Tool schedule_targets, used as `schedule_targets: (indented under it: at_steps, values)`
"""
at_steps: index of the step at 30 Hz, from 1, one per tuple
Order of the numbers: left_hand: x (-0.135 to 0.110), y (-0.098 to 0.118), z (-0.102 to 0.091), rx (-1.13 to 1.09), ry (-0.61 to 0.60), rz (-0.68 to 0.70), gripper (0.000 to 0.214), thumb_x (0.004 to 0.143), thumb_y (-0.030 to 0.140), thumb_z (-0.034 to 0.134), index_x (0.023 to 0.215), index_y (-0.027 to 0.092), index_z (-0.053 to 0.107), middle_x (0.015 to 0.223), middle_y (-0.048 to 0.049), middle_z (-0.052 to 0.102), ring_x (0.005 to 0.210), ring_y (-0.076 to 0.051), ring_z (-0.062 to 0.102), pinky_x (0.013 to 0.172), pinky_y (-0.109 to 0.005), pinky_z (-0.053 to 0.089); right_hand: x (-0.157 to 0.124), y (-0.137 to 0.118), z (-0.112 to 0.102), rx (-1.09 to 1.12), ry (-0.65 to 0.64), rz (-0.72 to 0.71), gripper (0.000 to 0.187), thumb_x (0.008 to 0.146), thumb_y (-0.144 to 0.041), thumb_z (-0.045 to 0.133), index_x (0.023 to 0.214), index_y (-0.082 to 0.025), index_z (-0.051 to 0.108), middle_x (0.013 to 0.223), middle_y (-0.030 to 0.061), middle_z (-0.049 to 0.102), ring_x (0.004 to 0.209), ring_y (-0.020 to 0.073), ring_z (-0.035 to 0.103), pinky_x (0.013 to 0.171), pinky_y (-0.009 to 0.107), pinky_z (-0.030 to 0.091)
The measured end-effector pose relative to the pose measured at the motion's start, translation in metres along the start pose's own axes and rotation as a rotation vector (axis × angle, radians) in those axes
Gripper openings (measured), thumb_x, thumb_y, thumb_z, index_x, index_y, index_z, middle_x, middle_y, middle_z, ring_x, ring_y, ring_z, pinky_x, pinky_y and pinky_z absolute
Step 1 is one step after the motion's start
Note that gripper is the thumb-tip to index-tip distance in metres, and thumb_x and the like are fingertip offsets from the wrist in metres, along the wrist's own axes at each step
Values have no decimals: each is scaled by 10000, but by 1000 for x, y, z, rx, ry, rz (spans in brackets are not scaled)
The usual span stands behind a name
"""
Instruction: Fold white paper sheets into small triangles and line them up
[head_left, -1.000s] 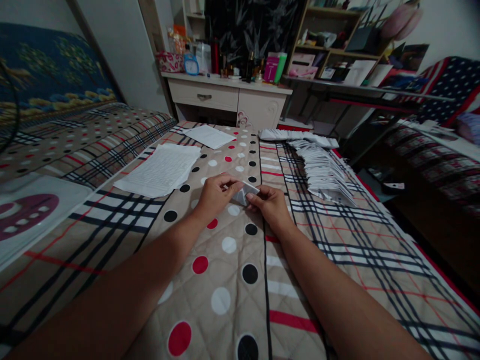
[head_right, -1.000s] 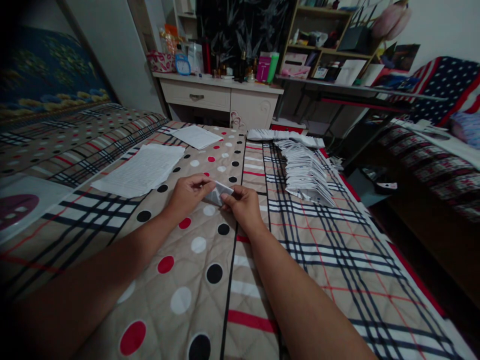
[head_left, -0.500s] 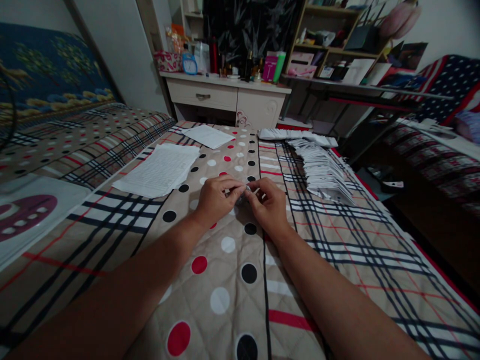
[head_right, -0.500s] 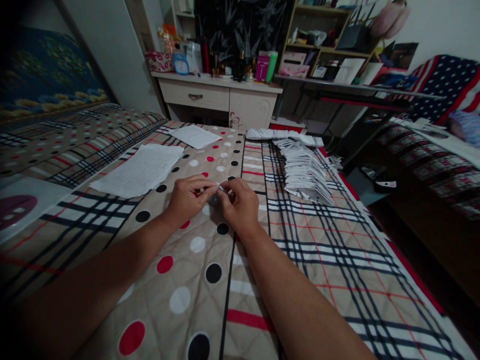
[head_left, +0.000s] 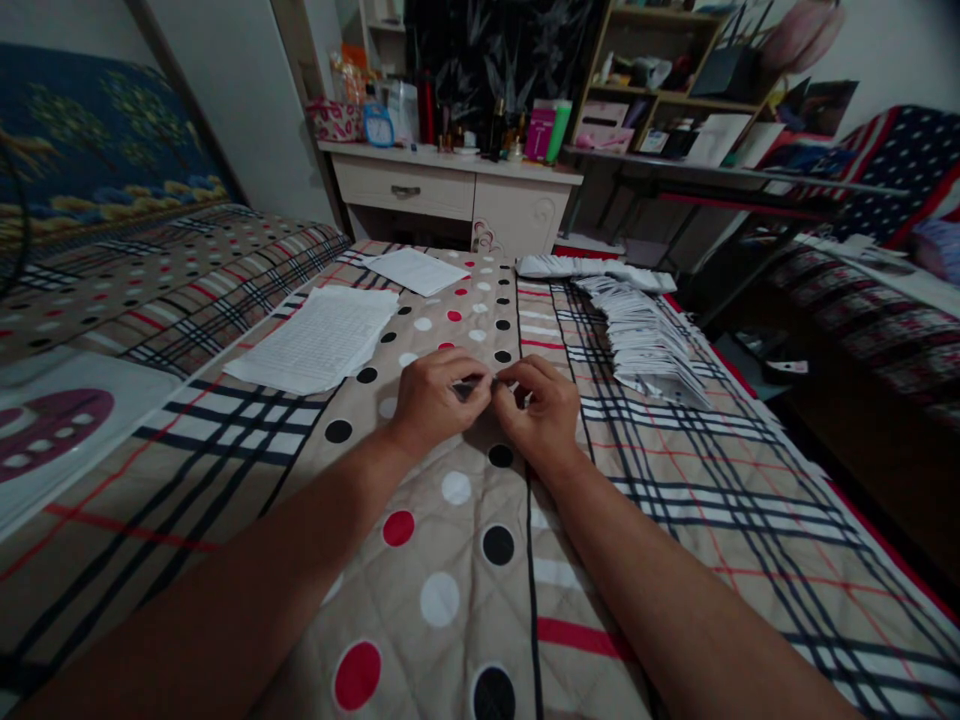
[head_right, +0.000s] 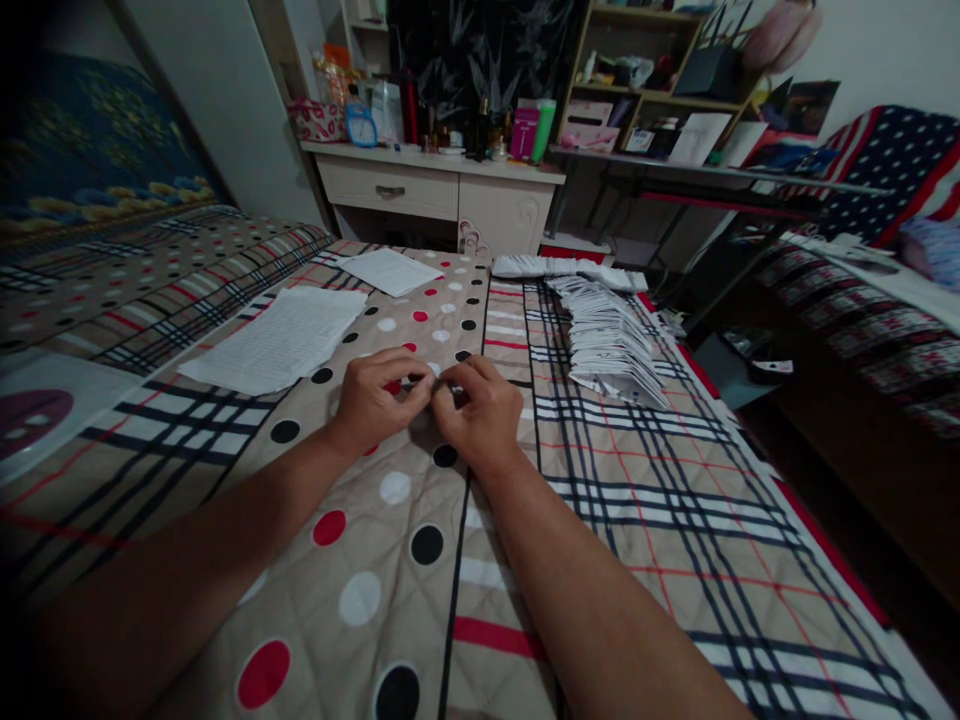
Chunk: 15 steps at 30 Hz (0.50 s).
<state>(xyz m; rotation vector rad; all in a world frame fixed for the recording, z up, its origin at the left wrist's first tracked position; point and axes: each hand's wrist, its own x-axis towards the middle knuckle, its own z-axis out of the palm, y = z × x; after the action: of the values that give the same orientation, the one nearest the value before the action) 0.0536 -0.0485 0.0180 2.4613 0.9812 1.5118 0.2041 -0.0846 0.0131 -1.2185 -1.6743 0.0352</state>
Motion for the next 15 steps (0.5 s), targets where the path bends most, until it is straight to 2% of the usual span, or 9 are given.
schedule_targets:
  at_steps: [4, 7, 11, 15]
  values:
    - [0, -6, -1, 11, 19, -24, 108, 770, 127, 586, 712, 164, 670, 718, -29, 678, 668, -139, 617, 648, -254, 477, 2, 4, -1, 67, 21, 45, 107, 742, -147, 565, 715, -189, 660, 726, 2, 622, 556, 105, 529, 548, 249, 406]
    - [0, -14, -3, 38, 50, -79, 112, 777, 135, 585, 708, 159, 670, 698, -25, 664, 624, -129, 593, 582, -240, 447, 4, 11, -1, 89, 71, 159, 111, 726, -150, 559, 705, -193, 659, 693, 2, 629, 567, 122, 539, 550, 250, 421]
    - [-1, -23, -4, 68, -39, -151, 114, 773, 127, 588, 757, 152, 698, 767, -42, 690, 668, -140, 614, 607, -248, 462, 7, 20, 1, 195, 73, 377, 94, 723, -205, 560, 738, -185, 651, 683, 17, 650, 585, 151, 591, 544, 256, 454]
    - [-3, -26, -2, 13, -140, -135, 288, 728, 20, 510, 809, 186, 731, 884, -33, 707, 766, -147, 641, 705, -264, 497, 9, 20, 0, 320, -6, 535, 86, 725, -241, 539, 717, -185, 604, 596, -3, 609, 524, 161, 611, 501, 251, 449]
